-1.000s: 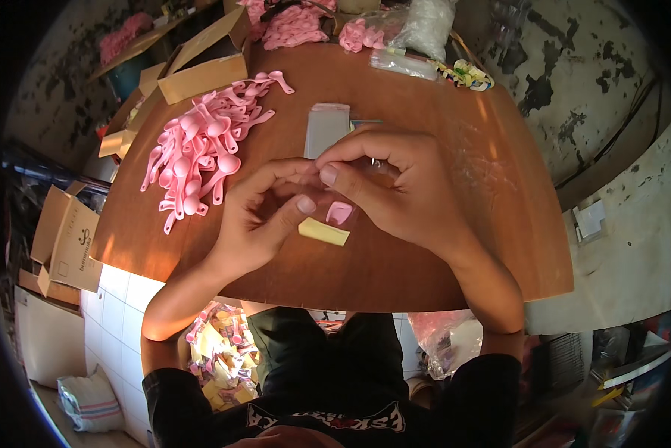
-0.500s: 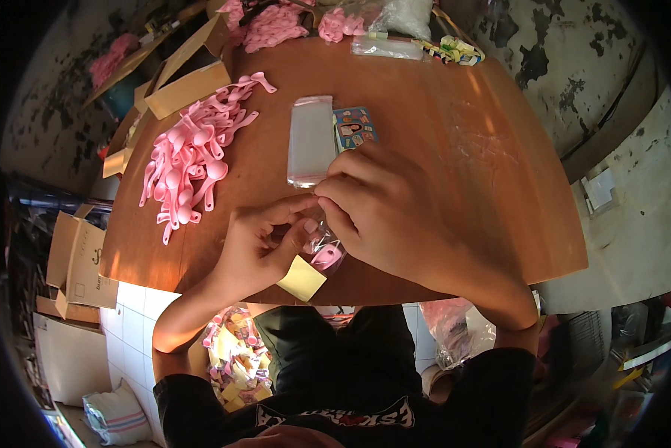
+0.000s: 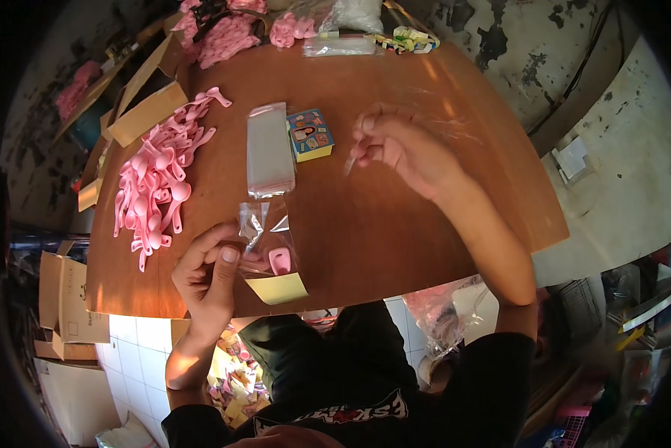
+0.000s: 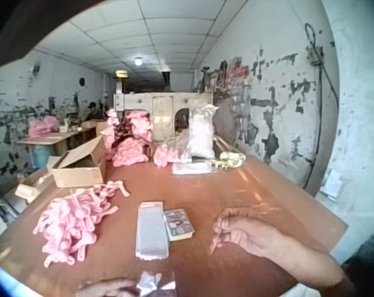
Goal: The person repeatedly picks pink plastic spoons from a pile, places each into a small clear plastic bag, and seals the bag. They then affix a yellow sticky note to the bag and set it aside. This cycle is repeated multiple times throughout the clip.
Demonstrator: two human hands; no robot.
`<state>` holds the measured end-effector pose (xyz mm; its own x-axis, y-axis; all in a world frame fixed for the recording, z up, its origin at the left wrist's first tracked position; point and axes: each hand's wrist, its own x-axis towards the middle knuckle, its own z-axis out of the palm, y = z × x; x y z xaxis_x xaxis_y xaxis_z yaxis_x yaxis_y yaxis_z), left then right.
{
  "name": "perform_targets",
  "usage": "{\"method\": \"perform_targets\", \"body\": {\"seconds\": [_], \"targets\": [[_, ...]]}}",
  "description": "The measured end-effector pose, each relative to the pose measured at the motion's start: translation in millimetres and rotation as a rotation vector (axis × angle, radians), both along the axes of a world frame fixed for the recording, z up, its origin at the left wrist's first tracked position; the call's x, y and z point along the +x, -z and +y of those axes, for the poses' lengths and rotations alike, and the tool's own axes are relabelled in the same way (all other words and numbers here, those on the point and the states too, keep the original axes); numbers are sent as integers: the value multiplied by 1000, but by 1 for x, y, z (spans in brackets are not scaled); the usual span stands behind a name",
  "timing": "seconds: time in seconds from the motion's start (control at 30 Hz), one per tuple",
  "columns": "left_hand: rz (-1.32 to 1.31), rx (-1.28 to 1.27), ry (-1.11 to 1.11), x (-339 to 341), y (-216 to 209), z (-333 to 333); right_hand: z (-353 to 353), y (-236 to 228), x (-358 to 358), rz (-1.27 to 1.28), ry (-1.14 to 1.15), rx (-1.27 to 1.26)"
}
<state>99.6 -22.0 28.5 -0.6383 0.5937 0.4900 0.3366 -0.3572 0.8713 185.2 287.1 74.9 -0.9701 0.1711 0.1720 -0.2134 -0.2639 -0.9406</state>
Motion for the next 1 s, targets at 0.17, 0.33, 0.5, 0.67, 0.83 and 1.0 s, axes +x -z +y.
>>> {"method": "perform_targets", "body": {"seconds": [0.17, 0.33, 0.5, 0.67, 0.83, 1.0], "targets": [[95, -189, -66, -8, 1, -5, 146, 22, -12, 127, 1365, 1194], [-177, -83, -73, -3, -5, 1, 213, 69, -15, -319, 927, 1608], [-147, -18, -69, -13, -12, 4, 216, 53, -8, -393, 676, 1633], [-164, 47, -105, -15, -12, 11, 112, -8, -16, -180, 876, 1173], [-230, 90, 6, -7, -12, 28, -35, -20, -6, 240, 328, 754], [-272, 91, 123, -5, -9, 29, -96, -21, -7, 128, 102, 668]]}}
